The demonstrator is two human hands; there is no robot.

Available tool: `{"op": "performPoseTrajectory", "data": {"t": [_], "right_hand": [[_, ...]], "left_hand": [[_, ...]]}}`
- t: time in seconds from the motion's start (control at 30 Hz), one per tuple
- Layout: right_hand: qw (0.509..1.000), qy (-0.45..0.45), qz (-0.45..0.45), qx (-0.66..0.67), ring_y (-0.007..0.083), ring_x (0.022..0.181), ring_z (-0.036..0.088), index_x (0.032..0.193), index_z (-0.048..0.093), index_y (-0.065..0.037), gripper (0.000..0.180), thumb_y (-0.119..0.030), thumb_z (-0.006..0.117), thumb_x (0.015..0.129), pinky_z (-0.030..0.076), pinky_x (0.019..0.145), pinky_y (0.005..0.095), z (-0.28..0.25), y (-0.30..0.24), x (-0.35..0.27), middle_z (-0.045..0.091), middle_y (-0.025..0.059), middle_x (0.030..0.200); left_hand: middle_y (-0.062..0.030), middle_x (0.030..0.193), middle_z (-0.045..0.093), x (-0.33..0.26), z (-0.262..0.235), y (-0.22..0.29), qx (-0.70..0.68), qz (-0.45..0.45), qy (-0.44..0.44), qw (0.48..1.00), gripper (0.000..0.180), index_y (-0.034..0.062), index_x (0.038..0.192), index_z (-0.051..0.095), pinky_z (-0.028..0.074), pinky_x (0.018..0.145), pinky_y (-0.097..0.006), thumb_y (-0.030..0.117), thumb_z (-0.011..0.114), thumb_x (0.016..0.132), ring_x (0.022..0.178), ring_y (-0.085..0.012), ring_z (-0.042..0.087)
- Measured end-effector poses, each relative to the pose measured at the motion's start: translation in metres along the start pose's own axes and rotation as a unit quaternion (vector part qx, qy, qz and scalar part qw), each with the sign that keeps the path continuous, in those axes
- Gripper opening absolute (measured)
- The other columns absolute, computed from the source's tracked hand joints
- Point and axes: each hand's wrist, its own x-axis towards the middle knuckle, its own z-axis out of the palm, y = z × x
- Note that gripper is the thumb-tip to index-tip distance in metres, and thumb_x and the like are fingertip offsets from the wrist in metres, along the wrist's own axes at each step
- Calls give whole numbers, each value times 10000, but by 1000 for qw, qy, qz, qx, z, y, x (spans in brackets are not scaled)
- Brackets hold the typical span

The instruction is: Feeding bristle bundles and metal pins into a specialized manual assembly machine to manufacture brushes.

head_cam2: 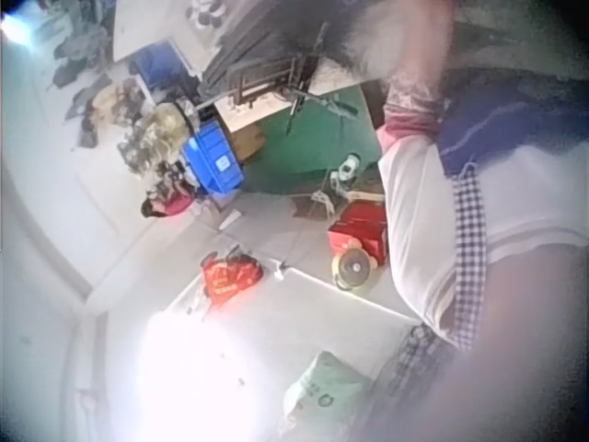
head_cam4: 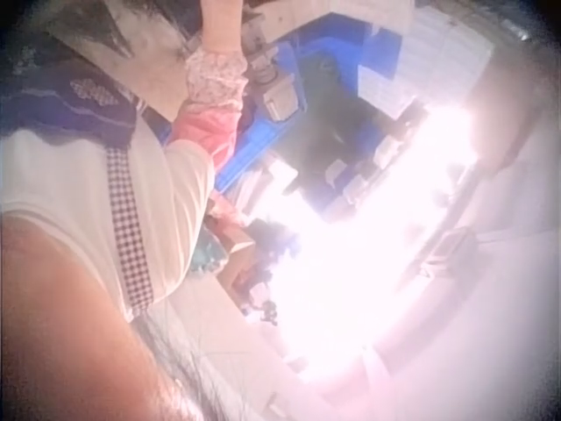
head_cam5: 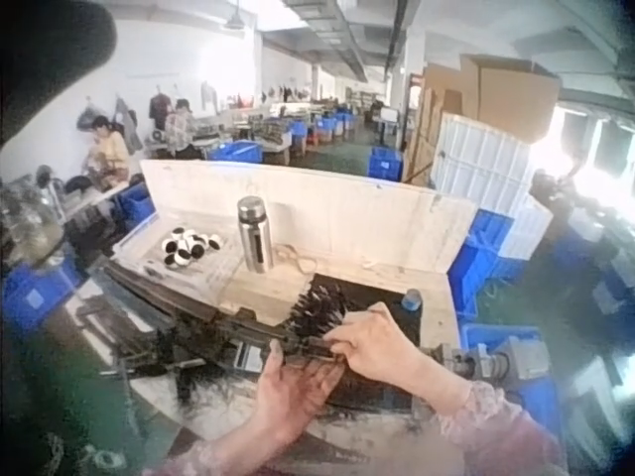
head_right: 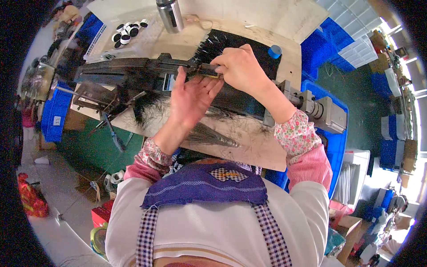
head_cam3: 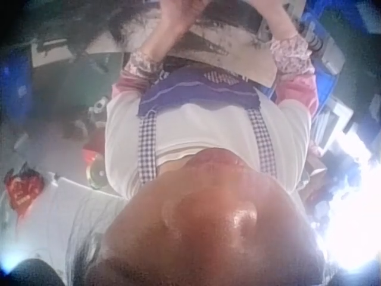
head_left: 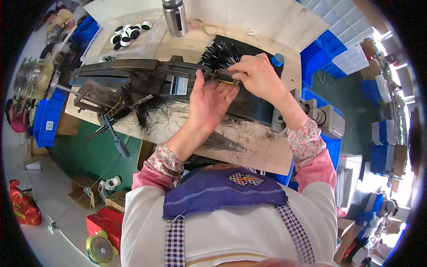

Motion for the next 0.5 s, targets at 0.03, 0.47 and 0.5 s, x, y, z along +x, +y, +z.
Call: {"op": "performPoseTrajectory", "data": {"t": [0.03, 0.47, 0.5], "right_hand": [[1000, 1, 0, 0, 231, 817, 618, 897, 716, -116, 170, -174, 650, 752, 392, 813, 382, 0, 0, 0, 622, 54, 768], [996, 90, 7, 16, 227, 817, 611, 951, 654, -107, 178, -156, 626, 783, 425, 780, 369, -1, -14, -2, 605, 67, 787], [983, 126, 38, 127, 273, 757, 630, 977, 627, -80, 172, -145, 597, 821, 476, 686, 378, -10, -17, -1, 627, 105, 805]], "left_hand": [[-184, 1284, 449, 0, 1, 0, 1, 0, -1, 1000, 766, -84, 1281, 352, 278, 1115, -413, 594, 389, 927, 1263, -301, 398], [-267, 1296, 416, -2, -5, -1, -40, -6, 30, 999, 730, -120, 1236, 351, 281, 1120, -449, 549, 372, 946, 1275, -361, 386], [-259, 1282, 427, -3, -7, -1, -50, 1, 11, 999, 716, -118, 1212, 363, 274, 1122, -456, 548, 364, 948, 1268, -362, 390]]}}
